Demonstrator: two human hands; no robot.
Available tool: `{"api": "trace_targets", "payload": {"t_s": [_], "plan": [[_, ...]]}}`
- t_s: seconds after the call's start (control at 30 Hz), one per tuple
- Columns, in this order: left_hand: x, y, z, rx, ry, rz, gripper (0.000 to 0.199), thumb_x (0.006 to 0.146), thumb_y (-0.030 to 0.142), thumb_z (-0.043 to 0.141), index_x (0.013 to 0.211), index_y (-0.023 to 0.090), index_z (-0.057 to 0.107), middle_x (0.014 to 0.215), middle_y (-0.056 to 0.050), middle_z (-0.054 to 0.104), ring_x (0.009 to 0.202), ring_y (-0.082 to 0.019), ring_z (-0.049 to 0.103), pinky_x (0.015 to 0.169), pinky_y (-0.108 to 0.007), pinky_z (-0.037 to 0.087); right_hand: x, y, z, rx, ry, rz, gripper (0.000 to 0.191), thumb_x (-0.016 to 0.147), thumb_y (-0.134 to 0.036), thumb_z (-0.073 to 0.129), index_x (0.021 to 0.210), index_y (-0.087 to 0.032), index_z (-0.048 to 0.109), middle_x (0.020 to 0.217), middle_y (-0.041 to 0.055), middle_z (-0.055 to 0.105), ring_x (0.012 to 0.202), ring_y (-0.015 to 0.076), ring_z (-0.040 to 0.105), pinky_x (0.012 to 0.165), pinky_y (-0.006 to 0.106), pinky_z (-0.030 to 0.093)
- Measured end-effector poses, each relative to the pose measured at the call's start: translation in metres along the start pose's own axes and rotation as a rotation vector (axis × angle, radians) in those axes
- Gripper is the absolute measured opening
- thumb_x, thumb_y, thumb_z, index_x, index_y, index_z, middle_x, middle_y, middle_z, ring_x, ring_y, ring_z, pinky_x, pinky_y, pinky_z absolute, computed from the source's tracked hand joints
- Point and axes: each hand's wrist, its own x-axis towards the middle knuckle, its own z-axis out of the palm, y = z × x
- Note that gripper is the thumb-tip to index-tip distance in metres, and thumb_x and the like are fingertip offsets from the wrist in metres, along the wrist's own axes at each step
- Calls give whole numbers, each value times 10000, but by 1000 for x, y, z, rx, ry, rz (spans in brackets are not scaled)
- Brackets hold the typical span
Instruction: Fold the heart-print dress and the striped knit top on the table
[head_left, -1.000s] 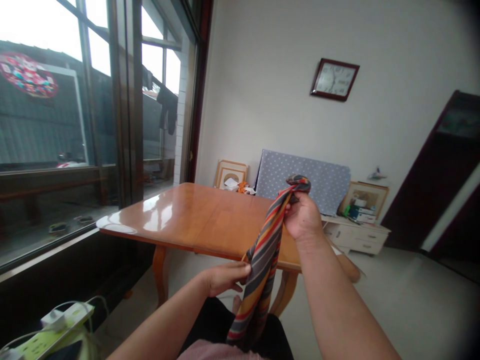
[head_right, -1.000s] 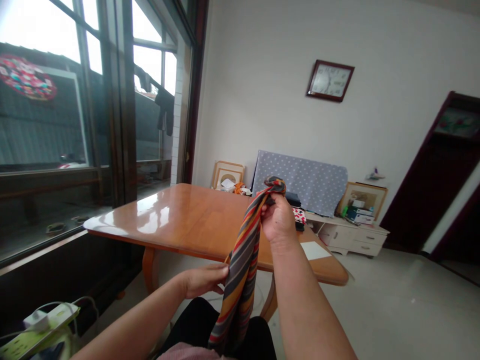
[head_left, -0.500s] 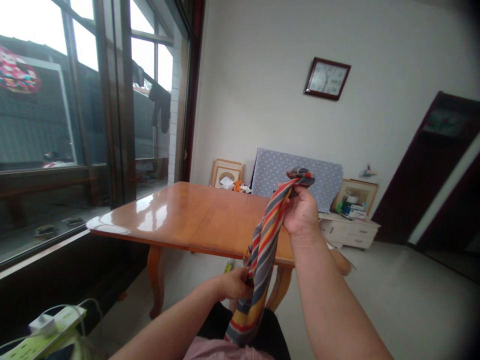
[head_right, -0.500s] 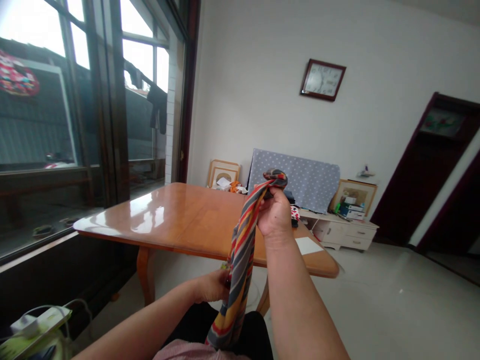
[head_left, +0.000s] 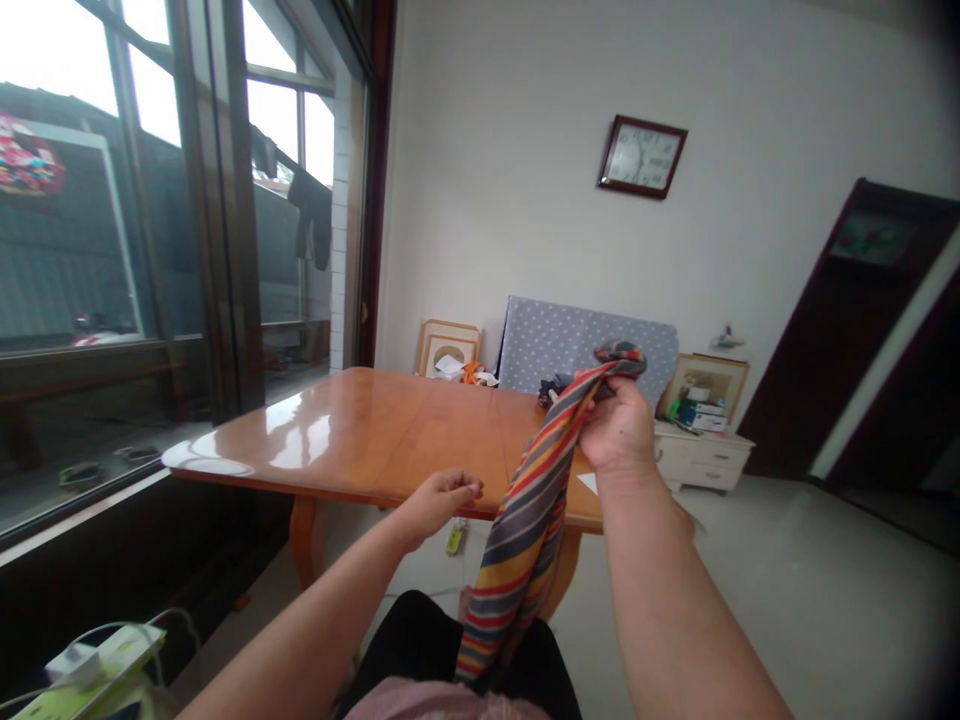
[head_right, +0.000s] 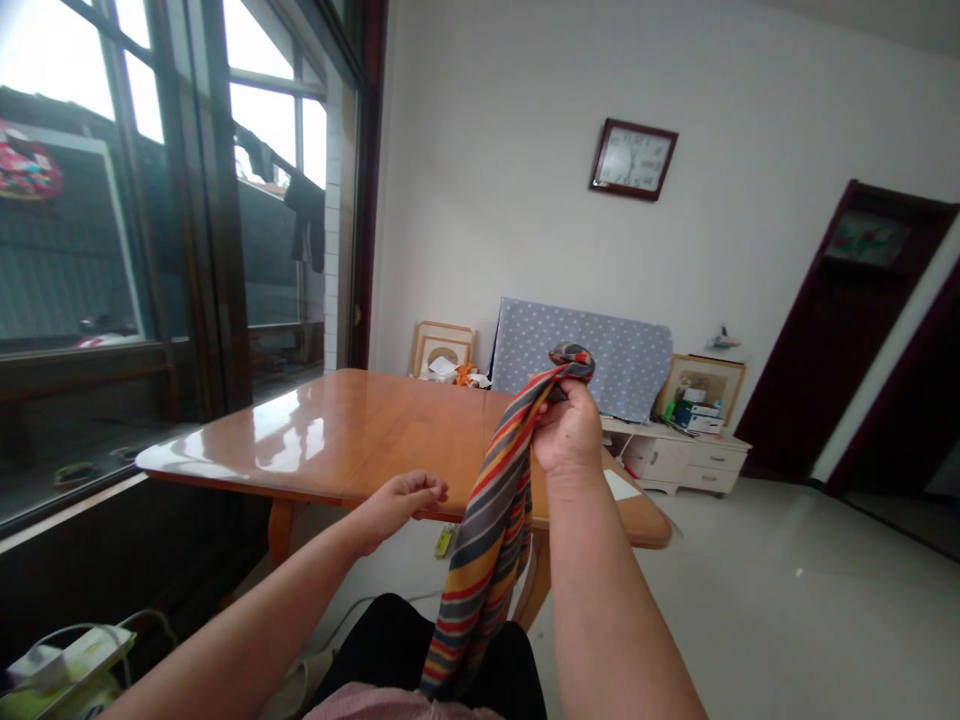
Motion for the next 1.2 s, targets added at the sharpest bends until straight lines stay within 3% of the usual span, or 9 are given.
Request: {"api": "trace_targets", "payload": {"t_s": [0.17,0.3,0.43,0.73,0.83,0.93,1.0,1.13,1.2], "plan": [[-3,59,36,-229,-176,202,510,863,451,734,1289,192,622,1246,-107,664,1109,-239,625,946,-337,467,-15,21,24,-74,-63,56,227,690,-324,771,867,-218,678,749,-20,697,480,72,481,418,209,340],[7,83,48,-336,-115,212,565,778,425,824,1243,197,598,1034,-58,704,897,-209,677,808,-318,517,-27,31,33,-257,-124,83,248,693,-337,813,857,-221,667,664,-49,646,459,62,452,422,205,272],[15,84,40,-478,77,194,362,780,423,802,987,197,610,836,-7,690,723,-161,661,699,-277,517,-33,32,32,-336,-162,97,285,676,-344,843,851,-217,656,674,-71,604,461,42,379,436,209,230],[11,90,15,-546,146,272,238,828,379,728,951,184,668,908,-34,726,845,-197,697,807,-321,561,-36,35,30,-391,-174,162,328,676,-364,841,864,-212,621,629,-86,553,439,42,319,436,231,137],[8,94,11,-573,74,201,242,819,373,741,947,173,699,932,-62,748,854,-220,710,817,-341,568,-34,38,28,-390,-150,149,353,668,-347,836,907,-217,612,653,-81,588,447,49,371,440,221,184],[1,98,10,-645,-135,-30,411,841,508,707,1031,144,725,1041,-136,761,915,-285,727,843,-410,580,-33,40,26,-356,-145,100,381,681,-340,825,977,-227,614,729,-64,633,520,71,488,490,214,304],[-3,101,10,-658,-213,-95,463,854,531,699,1096,137,718,1096,-162,755,938,-295,732,850,-417,582,-32,39,26,-330,-155,71,370,697,-336,810,996,-228,621,785,-51,654,567,75,522,536,216,355],[-3,102,7,-601,-254,3,386,826,300,784,1172,162,684,1116,-146,750,886,-235,740,812,-347,584,-32,38,25,-327,-157,50,296,709,-307,783,951,-219,636,791,-46,644,581,72,518,560,219,370],[0,103,3,-612,-188,71,384,800,231,801,1159,168,680,1119,-125,748,903,-219,737,835,-327,579,-32,37,22,-330,-145,47,258,706,-278,764,918,-219,630,754,-54,620,566,73,509,550,221,363]]}}
